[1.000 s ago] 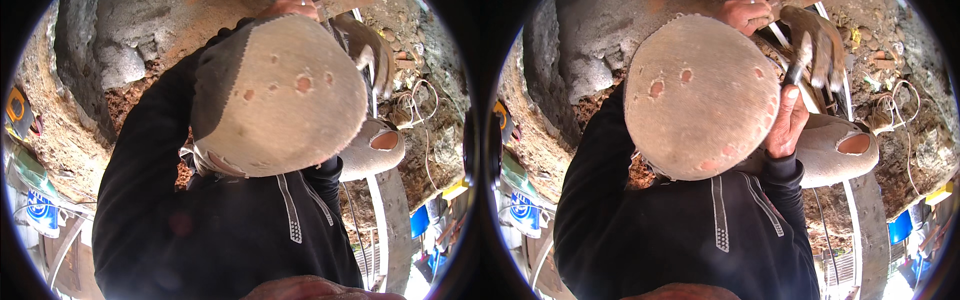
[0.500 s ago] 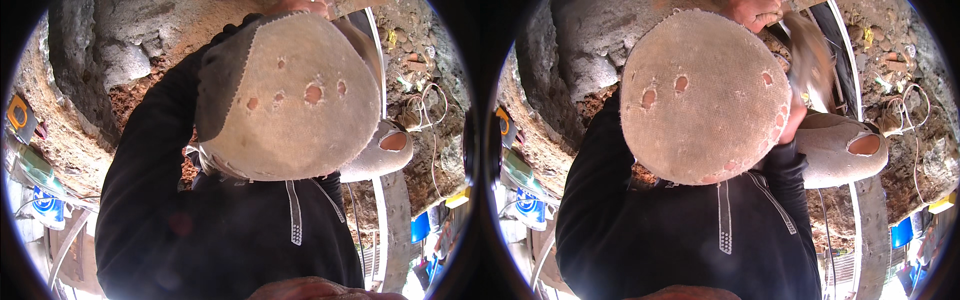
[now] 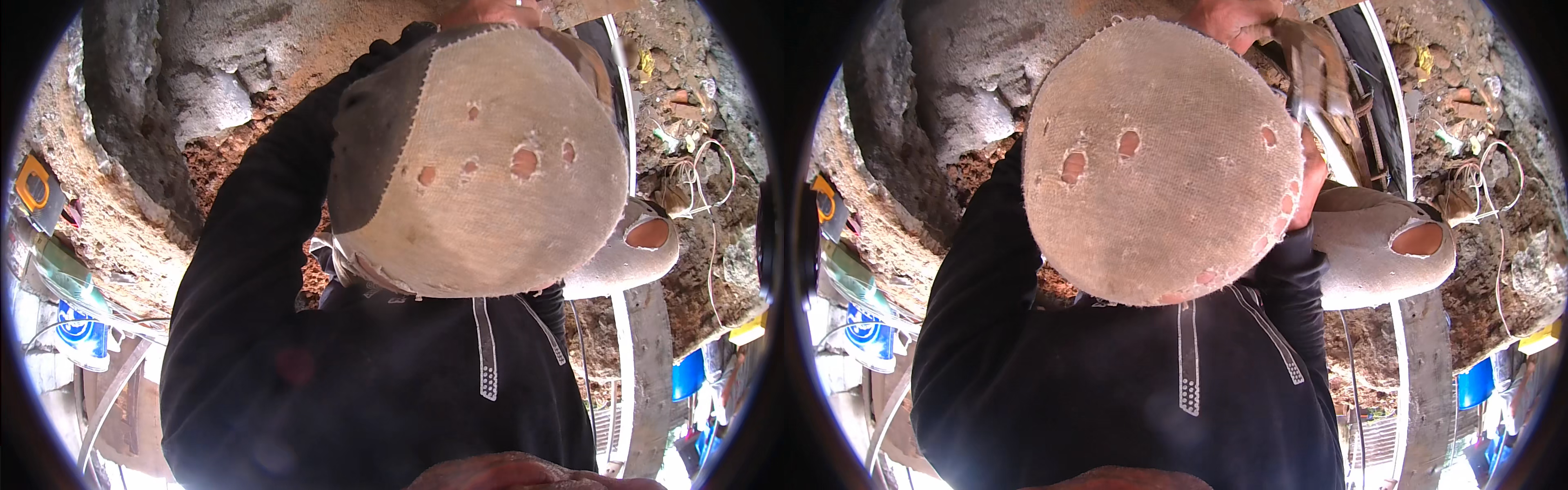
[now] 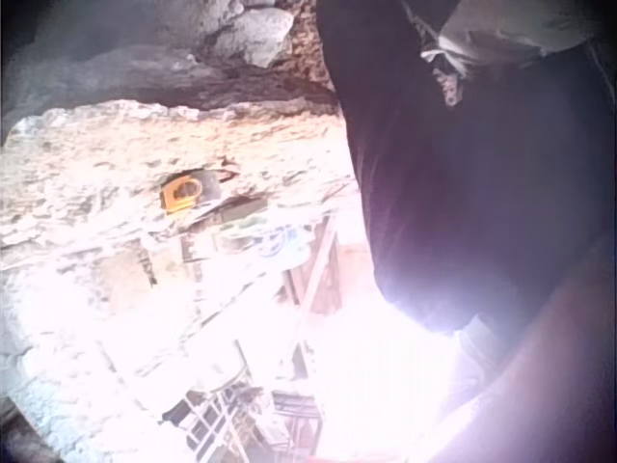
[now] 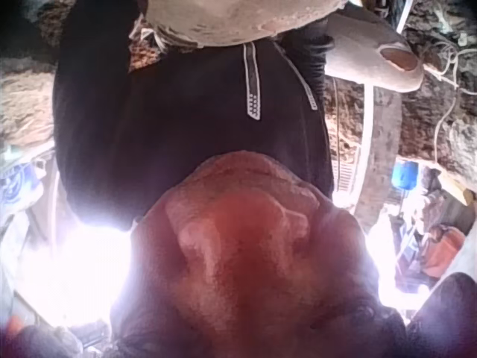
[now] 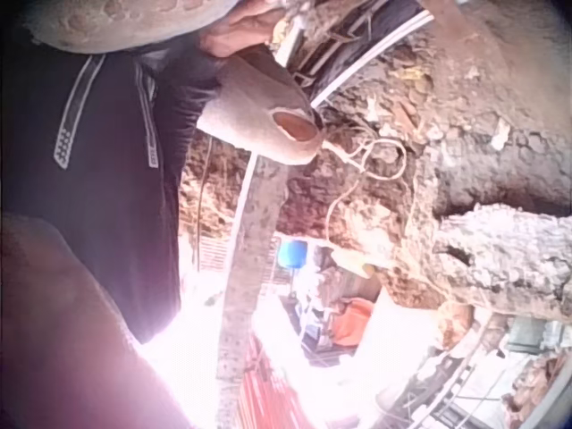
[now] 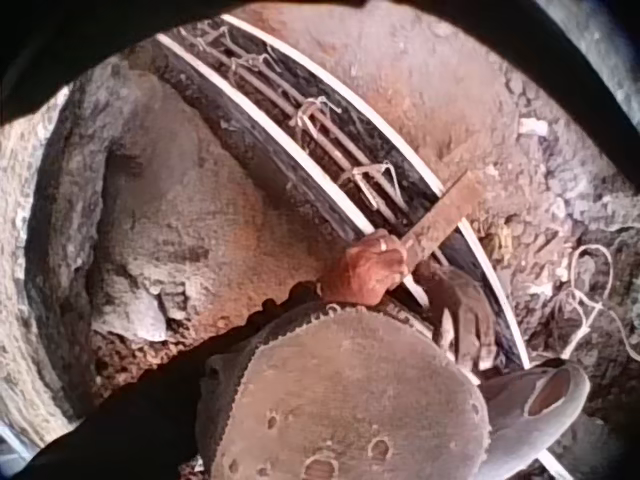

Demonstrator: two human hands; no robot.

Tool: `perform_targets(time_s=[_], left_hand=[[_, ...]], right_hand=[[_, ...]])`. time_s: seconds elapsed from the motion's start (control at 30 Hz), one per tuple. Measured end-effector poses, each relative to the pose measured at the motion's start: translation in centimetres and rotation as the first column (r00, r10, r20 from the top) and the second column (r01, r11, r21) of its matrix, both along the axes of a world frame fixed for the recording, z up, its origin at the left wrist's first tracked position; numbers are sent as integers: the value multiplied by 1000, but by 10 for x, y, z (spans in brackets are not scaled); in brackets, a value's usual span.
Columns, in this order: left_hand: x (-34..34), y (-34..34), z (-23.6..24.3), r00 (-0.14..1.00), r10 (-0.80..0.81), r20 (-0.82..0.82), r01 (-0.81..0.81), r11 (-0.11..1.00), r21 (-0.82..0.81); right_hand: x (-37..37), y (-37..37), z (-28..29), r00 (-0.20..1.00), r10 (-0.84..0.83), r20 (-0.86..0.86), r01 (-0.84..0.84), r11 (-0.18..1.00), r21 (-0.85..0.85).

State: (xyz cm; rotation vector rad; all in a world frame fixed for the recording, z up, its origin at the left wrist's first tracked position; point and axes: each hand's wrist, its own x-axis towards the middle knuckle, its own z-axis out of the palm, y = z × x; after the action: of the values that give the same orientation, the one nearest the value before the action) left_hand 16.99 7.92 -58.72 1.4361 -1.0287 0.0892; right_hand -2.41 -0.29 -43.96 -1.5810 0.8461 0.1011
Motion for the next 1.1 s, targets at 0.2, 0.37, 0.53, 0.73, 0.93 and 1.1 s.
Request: perform_targets(time_s=[0.2, 0.37, 0.53, 0.73, 0.93, 1.1], left_hand=[[-3, 4, 6, 998, 32, -48, -24, 987, 157], [-8, 5, 8, 989, -29, -142, 50, 989, 143], [-7, 9, 22, 988, -16, -153, 37, 990, 137], [-5, 21, 29, 973, -168, -158, 208, 935, 288], [-4, 22, 36, 987, -77, -139, 126, 912, 390], [5, 20, 55, 983, 81, 162, -157, 830, 536]], right_hand=[[3, -2, -7, 1000, -5, -5, 5, 1000, -3], [-4, 0, -7, 999, -34, -26, 34, 999, 5], [-9, 1, -12, 996, -76, -52, 79, 995, 55], [-11, 3, -5, 976, -183, -116, 187, 982, 28], [-13, 4, -9, 980, -169, -101, 178, 980, 86], [-9, 3, -6, 964, -212, -158, 236, 960, 153]])
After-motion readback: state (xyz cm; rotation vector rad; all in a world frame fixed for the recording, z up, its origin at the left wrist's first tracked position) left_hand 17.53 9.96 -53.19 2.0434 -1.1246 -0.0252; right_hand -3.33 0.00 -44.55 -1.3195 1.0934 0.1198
